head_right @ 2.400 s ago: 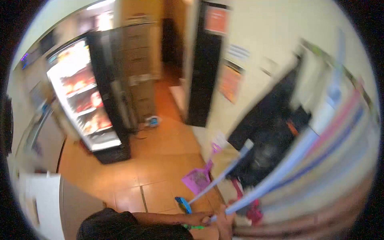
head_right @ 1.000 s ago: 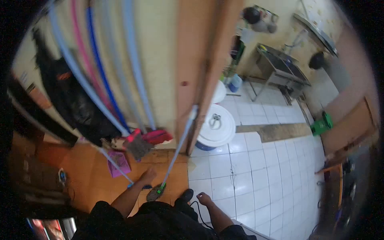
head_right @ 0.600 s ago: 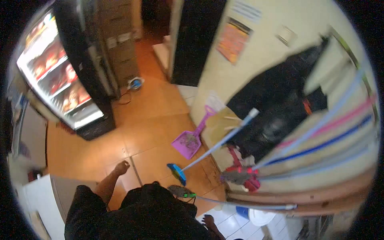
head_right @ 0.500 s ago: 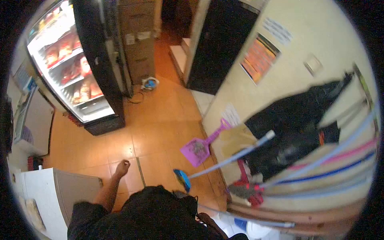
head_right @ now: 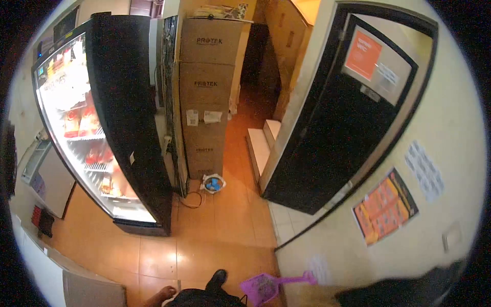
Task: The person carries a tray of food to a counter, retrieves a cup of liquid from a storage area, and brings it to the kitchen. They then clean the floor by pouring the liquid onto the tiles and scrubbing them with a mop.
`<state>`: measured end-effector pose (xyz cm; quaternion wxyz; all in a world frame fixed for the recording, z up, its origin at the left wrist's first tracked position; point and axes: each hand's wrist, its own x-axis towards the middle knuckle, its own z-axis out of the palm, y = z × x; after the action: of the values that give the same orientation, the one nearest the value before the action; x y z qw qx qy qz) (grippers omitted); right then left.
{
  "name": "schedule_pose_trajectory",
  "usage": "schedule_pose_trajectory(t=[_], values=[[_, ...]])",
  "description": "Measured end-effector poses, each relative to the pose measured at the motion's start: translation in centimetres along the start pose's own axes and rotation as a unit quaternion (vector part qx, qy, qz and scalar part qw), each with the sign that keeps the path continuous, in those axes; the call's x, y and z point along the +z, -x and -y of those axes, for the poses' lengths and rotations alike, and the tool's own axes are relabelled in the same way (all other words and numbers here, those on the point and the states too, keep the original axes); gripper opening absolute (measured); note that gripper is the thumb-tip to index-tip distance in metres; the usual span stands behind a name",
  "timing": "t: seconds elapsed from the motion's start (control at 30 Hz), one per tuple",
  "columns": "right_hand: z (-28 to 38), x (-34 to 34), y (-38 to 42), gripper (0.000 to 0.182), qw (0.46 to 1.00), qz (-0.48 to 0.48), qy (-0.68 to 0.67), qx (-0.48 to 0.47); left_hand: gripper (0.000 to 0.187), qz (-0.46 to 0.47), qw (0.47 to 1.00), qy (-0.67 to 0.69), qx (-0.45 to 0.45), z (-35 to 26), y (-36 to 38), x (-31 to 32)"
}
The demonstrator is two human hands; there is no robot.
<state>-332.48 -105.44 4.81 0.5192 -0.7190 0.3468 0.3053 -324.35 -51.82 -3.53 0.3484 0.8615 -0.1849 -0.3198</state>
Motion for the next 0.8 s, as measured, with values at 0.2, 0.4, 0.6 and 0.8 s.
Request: schedule_pose_trajectory(t=[0.2, 0.4, 0.6, 0.8], values=[[10.5, -6.2, -15.4, 0.024, 0.99, 0.082, 0.106, -0.053, 0.025, -0.138, 0.872, 0.269, -0.386, -5.7, -2.9, -11.0], [34.0, -15.7, -18.1, 0.021, 0.956, -0.091, 0.114, -0.254, 0.024, -0.064, 0.888, 0.245, -0.384, -6.7, -13.4, -13.1], [38.9, -26.0, -22.5, 0.028, 0.98, -0.144, -0.016, -0.137, 0.026, -0.028, 0.966, 0.131, -0.221, -3.2, -32.3, -17.9], [30.9, -29.5, -25.3, 0.038, 0.983, -0.078, 0.04, 0.159, 0.018, -0.252, 0.936, -0.211, 0.127, -1.4, -59.3, -29.9]])
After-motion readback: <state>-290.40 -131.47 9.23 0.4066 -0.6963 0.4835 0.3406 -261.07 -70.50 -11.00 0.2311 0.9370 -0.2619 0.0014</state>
